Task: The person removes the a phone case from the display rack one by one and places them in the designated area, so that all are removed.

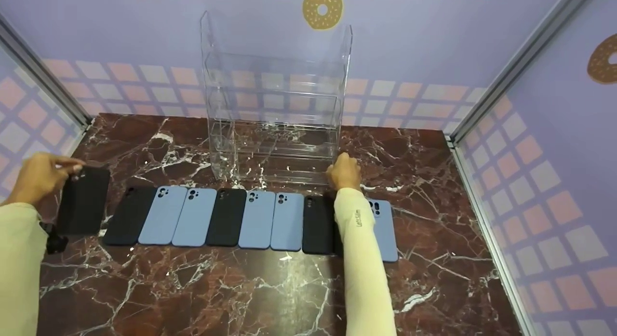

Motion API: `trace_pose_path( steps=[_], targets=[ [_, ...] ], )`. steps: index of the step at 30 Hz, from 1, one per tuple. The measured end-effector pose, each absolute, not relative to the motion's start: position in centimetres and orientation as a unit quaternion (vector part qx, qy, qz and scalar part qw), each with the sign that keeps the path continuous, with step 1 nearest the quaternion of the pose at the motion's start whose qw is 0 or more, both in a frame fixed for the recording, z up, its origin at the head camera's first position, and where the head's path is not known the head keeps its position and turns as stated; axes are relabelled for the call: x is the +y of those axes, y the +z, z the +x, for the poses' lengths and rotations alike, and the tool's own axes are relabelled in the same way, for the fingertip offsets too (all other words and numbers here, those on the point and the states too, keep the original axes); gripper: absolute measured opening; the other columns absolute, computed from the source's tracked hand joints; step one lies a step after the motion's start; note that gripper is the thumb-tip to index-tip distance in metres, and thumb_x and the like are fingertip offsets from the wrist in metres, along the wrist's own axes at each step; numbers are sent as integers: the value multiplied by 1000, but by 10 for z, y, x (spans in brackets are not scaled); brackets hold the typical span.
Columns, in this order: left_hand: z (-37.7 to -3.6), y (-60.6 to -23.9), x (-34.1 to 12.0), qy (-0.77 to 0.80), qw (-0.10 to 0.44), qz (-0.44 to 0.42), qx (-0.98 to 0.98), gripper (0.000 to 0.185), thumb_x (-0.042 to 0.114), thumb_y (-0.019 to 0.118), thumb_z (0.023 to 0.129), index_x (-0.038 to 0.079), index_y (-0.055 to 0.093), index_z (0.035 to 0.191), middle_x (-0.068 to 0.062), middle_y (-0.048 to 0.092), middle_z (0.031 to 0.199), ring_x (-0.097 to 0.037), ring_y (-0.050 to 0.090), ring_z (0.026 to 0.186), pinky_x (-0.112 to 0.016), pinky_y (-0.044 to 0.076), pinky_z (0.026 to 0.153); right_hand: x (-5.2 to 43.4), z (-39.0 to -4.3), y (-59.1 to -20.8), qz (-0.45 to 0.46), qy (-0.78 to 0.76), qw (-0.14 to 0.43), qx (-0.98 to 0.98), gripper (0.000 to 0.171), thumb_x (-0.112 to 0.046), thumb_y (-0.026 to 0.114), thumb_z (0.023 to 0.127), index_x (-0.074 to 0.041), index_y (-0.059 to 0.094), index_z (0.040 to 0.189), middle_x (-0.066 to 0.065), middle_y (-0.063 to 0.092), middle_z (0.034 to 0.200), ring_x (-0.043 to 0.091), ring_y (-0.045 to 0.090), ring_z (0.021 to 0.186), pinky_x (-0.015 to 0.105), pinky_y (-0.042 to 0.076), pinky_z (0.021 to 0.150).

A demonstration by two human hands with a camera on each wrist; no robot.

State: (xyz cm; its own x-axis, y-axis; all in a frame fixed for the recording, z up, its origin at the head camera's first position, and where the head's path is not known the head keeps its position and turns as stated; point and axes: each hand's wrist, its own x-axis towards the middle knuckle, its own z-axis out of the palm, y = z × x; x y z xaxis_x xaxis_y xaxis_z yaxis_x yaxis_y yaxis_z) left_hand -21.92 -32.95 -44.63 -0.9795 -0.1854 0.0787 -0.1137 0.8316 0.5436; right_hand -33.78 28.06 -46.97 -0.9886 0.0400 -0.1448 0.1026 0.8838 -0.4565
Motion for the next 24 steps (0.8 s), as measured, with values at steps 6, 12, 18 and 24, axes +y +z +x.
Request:
trace_pose_path(
  steps=[6,12,18,24],
  targets=[
    [-218,-466,-333,-274,39,86,-957,21,9,65,98,-7,73,110,-26,73,91,-40,63,81,-61,45,79,283,-335,-466,39,-235,77,968,29,-18,59,95,11,61,100,35,64,113,53,59,114,60,44,101],
    [-221,-474,-328,-272,32,84,-958,21,8,64,98,-7,73,109,-33,67,111,-52,60,99,-67,43,89,283,-334,-465,37,-235,69,969,32,-19,59,94,11,59,101,38,61,117,56,55,117,61,42,102],
    [-216,-485,-327,-273,13,106,-956,22,11,64,99,-5,74,111,-34,64,118,-59,56,109,-69,43,89,276,-333,-467,34,-236,64,969,36,-19,60,94,14,57,108,39,60,118,56,56,116,61,44,101],
    [-210,-494,-330,-276,15,121,-953,23,13,64,100,-4,74,112,-34,64,117,-59,56,109,-69,43,89,273,-333,-467,30,-238,64,969,34,-19,61,94,13,59,105,37,62,114,56,58,112,61,45,99]
  ],
)
